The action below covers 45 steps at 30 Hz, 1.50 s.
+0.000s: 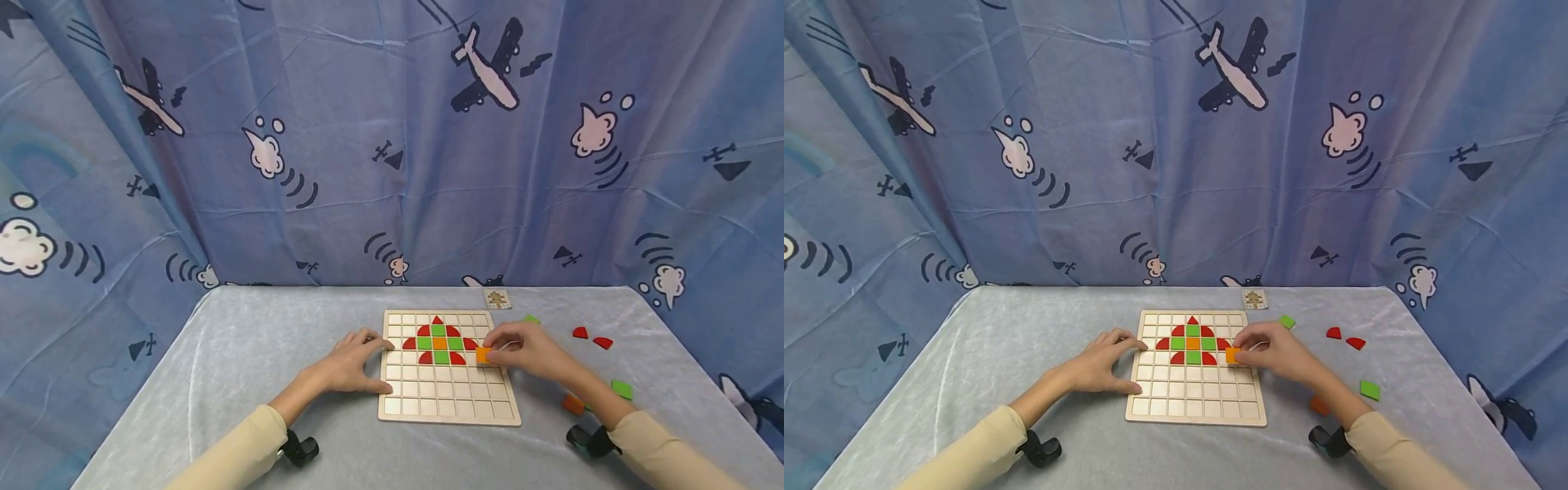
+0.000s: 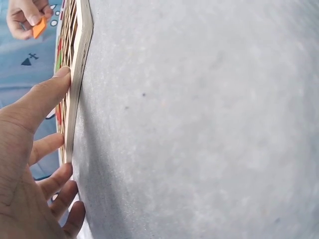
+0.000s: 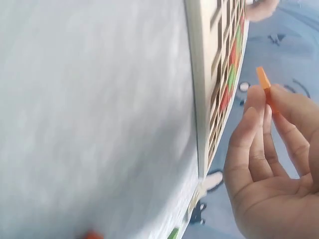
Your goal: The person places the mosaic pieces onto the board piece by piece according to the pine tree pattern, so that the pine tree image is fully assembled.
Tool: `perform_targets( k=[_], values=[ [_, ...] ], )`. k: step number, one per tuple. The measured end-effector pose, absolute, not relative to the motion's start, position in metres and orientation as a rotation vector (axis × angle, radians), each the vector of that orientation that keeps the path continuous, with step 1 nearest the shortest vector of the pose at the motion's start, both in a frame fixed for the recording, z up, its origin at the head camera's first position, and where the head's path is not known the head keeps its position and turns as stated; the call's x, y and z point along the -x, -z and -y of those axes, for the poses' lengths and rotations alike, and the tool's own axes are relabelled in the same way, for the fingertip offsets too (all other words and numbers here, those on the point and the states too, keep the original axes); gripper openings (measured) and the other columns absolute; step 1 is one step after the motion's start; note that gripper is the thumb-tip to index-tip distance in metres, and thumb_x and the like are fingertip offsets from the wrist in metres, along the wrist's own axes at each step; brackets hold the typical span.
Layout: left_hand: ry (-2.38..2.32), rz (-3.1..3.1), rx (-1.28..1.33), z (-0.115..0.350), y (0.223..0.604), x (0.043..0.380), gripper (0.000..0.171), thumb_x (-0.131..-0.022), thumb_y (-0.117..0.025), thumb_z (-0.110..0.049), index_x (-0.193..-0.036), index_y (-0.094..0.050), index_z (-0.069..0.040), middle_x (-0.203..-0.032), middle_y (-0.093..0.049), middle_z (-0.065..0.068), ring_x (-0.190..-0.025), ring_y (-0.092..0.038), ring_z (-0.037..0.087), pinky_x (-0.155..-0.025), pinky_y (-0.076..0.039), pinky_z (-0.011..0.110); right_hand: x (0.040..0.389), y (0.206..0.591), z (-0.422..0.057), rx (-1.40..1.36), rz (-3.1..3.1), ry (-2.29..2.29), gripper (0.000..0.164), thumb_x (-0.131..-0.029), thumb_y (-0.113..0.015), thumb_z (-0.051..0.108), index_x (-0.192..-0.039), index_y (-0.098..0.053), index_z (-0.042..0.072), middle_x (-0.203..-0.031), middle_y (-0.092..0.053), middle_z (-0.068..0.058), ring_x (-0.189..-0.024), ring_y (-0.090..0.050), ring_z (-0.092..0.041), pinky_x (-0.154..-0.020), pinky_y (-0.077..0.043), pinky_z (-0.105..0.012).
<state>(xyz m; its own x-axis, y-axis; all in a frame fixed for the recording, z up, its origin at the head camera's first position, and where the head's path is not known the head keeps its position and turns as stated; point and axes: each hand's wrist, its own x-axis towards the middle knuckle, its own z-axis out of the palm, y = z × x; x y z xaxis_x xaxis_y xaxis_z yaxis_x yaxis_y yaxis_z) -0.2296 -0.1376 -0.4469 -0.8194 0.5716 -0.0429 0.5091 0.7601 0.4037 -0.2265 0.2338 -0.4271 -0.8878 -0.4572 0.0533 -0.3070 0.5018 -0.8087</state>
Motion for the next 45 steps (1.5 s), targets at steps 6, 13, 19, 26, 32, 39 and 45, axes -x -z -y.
perform_targets(
  k=[6, 13, 19, 26, 32, 39, 45],
  values=[
    [-0.566, -2.794, -0.862, 0.137, 0.446, 0.230, 0.074, -0.076, -0.077, -0.058, -0.139, -0.053, -0.027, -0.141, -0.045, 0.003, -0.124, -0.043, 0.023, -0.101, -0.039, 0.049, 0.225, 0.433, -0.214, 0.726, -2.591, 1.271, 0.016, -0.086, -0.076, 0.020, -0.098, -0.072, 0.010, -0.096, -0.071, -0.007, -0.084, -0.063, -0.007, -0.074, -0.055, -0.022],
    [-0.568, -2.792, -0.865, 0.137, 0.445, 0.229, 0.075, -0.076, -0.077, -0.059, -0.139, -0.053, -0.027, -0.142, -0.045, 0.003, -0.124, -0.043, 0.023, -0.100, -0.039, 0.049, 0.224, 0.435, -0.194, 0.737, -2.512, 1.312, 0.016, -0.085, -0.077, 0.015, -0.097, -0.071, 0.005, -0.089, -0.069, -0.010, -0.073, -0.067, -0.013, -0.067, -0.058, -0.026],
    [-0.570, -2.794, -0.861, 0.138, 0.445, 0.229, 0.075, -0.076, -0.077, -0.060, -0.139, -0.053, -0.027, -0.142, -0.045, 0.003, -0.125, -0.043, 0.023, -0.102, -0.039, 0.050, 0.224, 0.434, -0.183, 0.776, -2.477, 1.343, 0.016, -0.084, -0.077, 0.010, -0.096, -0.070, 0.001, -0.087, -0.069, -0.014, -0.068, -0.067, -0.017, -0.061, -0.058, -0.031],
    [-0.573, -2.794, -0.854, 0.138, 0.445, 0.229, 0.074, -0.076, -0.077, -0.060, -0.138, -0.053, -0.027, -0.143, -0.045, 0.003, -0.126, -0.043, 0.023, -0.103, -0.038, 0.051, 0.224, 0.437, -0.172, 0.798, -2.527, 1.285, 0.014, -0.082, -0.078, 0.009, -0.093, -0.072, 0.003, -0.082, -0.070, -0.010, -0.065, -0.059, -0.008, -0.058, -0.052, -0.023],
    [-0.569, -2.792, -0.860, 0.137, 0.445, 0.229, 0.075, -0.076, -0.077, -0.060, -0.138, -0.053, -0.027, -0.143, -0.044, 0.003, -0.126, -0.042, 0.024, -0.102, -0.039, 0.051, 0.224, 0.439, -0.166, 0.821, -2.590, 1.212, 0.011, -0.082, -0.077, 0.007, -0.091, -0.073, 0.003, -0.079, -0.068, -0.006, -0.068, -0.058, -0.007, -0.061, -0.052, -0.021],
    [-0.557, -2.794, -0.871, 0.138, 0.446, 0.229, 0.074, -0.076, -0.077, -0.059, -0.139, -0.053, -0.027, -0.143, -0.044, 0.004, -0.125, -0.043, 0.024, -0.101, -0.039, 0.050, 0.220, 0.435, -0.160, 0.805, -2.642, 1.152, 0.007, -0.082, -0.077, 0.008, -0.089, -0.073, 0.007, -0.077, -0.068, -0.003, -0.068, -0.058, -0.006, -0.064, -0.050, -0.020],
    [-0.560, -2.796, -0.861, 0.138, 0.446, 0.229, 0.073, -0.076, -0.076, -0.060, -0.138, -0.053, -0.027, -0.142, -0.045, 0.003, -0.126, -0.043, 0.024, -0.102, -0.039, 0.051, 0.219, 0.435, -0.157, 0.787, -2.691, 1.094, 0.007, -0.083, -0.077, 0.009, -0.087, -0.072, 0.009, -0.076, -0.067, 0.001, -0.068, -0.056, -0.005, -0.064, -0.048, -0.020]
  ],
)
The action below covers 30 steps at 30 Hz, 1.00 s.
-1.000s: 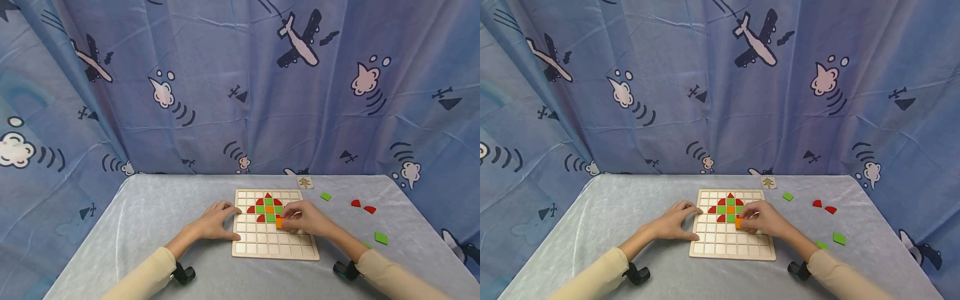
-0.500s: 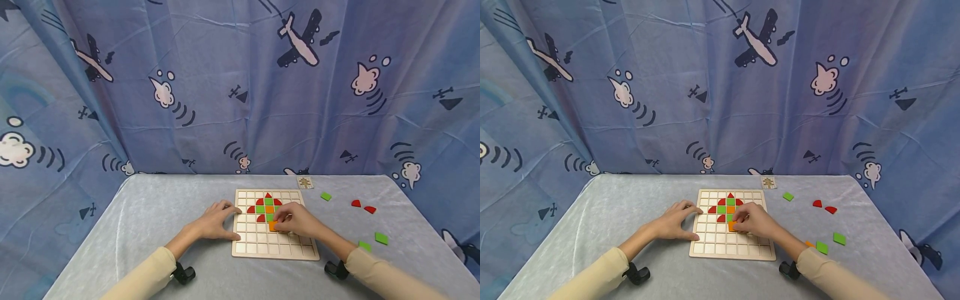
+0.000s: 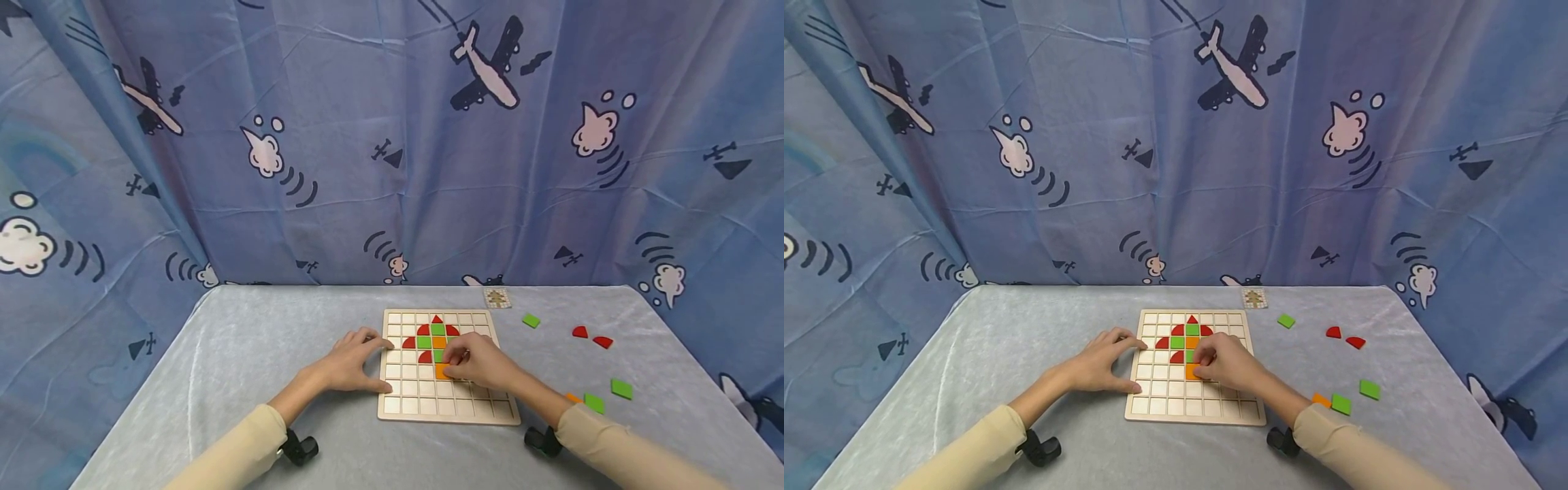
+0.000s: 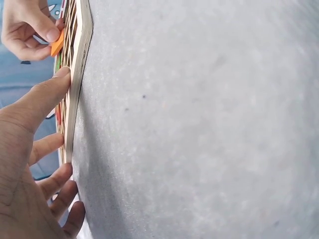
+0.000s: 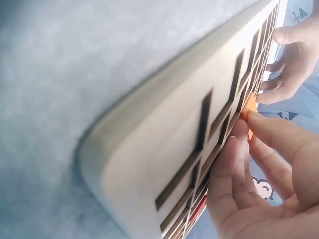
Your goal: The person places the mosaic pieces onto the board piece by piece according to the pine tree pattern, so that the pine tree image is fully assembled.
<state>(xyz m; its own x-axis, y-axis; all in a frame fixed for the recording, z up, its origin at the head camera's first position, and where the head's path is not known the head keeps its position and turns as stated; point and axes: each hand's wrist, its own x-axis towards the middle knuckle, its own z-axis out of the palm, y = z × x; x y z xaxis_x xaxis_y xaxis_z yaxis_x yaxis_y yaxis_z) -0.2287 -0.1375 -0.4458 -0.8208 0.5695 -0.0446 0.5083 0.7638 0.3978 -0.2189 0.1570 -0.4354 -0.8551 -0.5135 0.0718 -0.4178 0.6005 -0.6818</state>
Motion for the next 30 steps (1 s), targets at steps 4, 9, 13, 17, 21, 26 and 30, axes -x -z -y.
perform_targets(
  k=[4, 9, 13, 17, 21, 26, 30],
  values=[
    [-0.563, -2.796, -0.863, 0.138, 0.446, 0.229, 0.074, -0.076, -0.077, -0.059, -0.138, -0.053, -0.027, -0.142, -0.045, 0.004, -0.125, -0.043, 0.024, -0.101, -0.039, 0.051, 0.220, 0.437, -0.156, 0.774, -2.703, 1.083, 0.008, -0.082, -0.078, 0.010, -0.087, -0.072, 0.010, -0.074, -0.065, 0.002, -0.067, -0.055, -0.007, -0.063, -0.047, -0.020],
    [-0.562, -2.794, -0.862, 0.138, 0.447, 0.229, 0.074, -0.076, -0.077, -0.059, -0.139, -0.052, -0.027, -0.142, -0.045, 0.003, -0.125, -0.042, 0.024, -0.101, -0.039, 0.050, 0.220, 0.435, -0.156, 0.766, -2.701, 1.084, 0.009, -0.081, -0.079, 0.010, -0.087, -0.072, 0.009, -0.075, -0.064, 0.002, -0.068, -0.055, -0.008, -0.063, -0.047, -0.020],
    [-0.562, -2.795, -0.862, 0.138, 0.447, 0.229, 0.075, -0.076, -0.076, -0.060, -0.139, -0.052, -0.027, -0.143, -0.044, 0.003, -0.126, -0.042, 0.024, -0.102, -0.039, 0.050, 0.220, 0.433, -0.160, 0.769, -2.676, 1.105, 0.010, -0.081, -0.079, 0.010, -0.088, -0.072, 0.008, -0.076, -0.065, 0.000, -0.069, -0.056, -0.008, -0.062, -0.047, -0.019],
    [-0.562, -2.794, -0.861, 0.138, 0.447, 0.229, 0.075, -0.076, -0.076, -0.061, -0.139, -0.052, -0.027, -0.143, -0.045, 0.003, -0.126, -0.042, 0.024, -0.102, -0.039, 0.050, 0.220, 0.432, -0.169, 0.786, -2.629, 1.147, 0.009, -0.083, -0.078, 0.010, -0.089, -0.072, 0.008, -0.078, -0.066, -0.002, -0.068, -0.057, -0.007, -0.061, -0.049, -0.021],
    [-0.566, -2.793, -0.865, 0.138, 0.447, 0.229, 0.075, -0.076, -0.076, -0.061, -0.139, -0.052, -0.027, -0.143, -0.044, 0.003, -0.125, -0.043, 0.023, -0.102, -0.039, 0.050, 0.220, 0.432, -0.185, 0.776, -2.631, 1.154, 0.010, -0.084, -0.077, 0.012, -0.092, -0.072, 0.008, -0.081, -0.066, -0.002, -0.072, -0.057, -0.007, -0.064, -0.051, -0.022],
    [-0.559, -2.794, -0.871, 0.138, 0.447, 0.230, 0.075, -0.077, -0.076, -0.061, -0.139, -0.052, -0.028, -0.143, -0.044, 0.003, -0.125, -0.043, 0.024, -0.102, -0.039, 0.050, 0.221, 0.431, -0.207, 0.658, -2.665, 1.143, 0.014, -0.086, -0.075, 0.016, -0.096, -0.071, 0.007, -0.083, -0.063, -0.003, -0.073, -0.057, -0.011, -0.063, -0.051, -0.022],
    [-0.556, -2.792, -0.873, 0.138, 0.447, 0.230, 0.074, -0.077, -0.076, -0.060, -0.139, -0.052, -0.027, -0.143, -0.044, 0.004, -0.125, -0.043, 0.024, -0.101, -0.039, 0.050, 0.224, 0.430, -0.227, 0.564, -2.684, 1.167, 0.019, -0.086, -0.076, 0.017, -0.099, -0.070, 0.005, -0.084, -0.064, -0.006, -0.072, -0.058, -0.012, -0.061, -0.051, -0.024]
  ],
)
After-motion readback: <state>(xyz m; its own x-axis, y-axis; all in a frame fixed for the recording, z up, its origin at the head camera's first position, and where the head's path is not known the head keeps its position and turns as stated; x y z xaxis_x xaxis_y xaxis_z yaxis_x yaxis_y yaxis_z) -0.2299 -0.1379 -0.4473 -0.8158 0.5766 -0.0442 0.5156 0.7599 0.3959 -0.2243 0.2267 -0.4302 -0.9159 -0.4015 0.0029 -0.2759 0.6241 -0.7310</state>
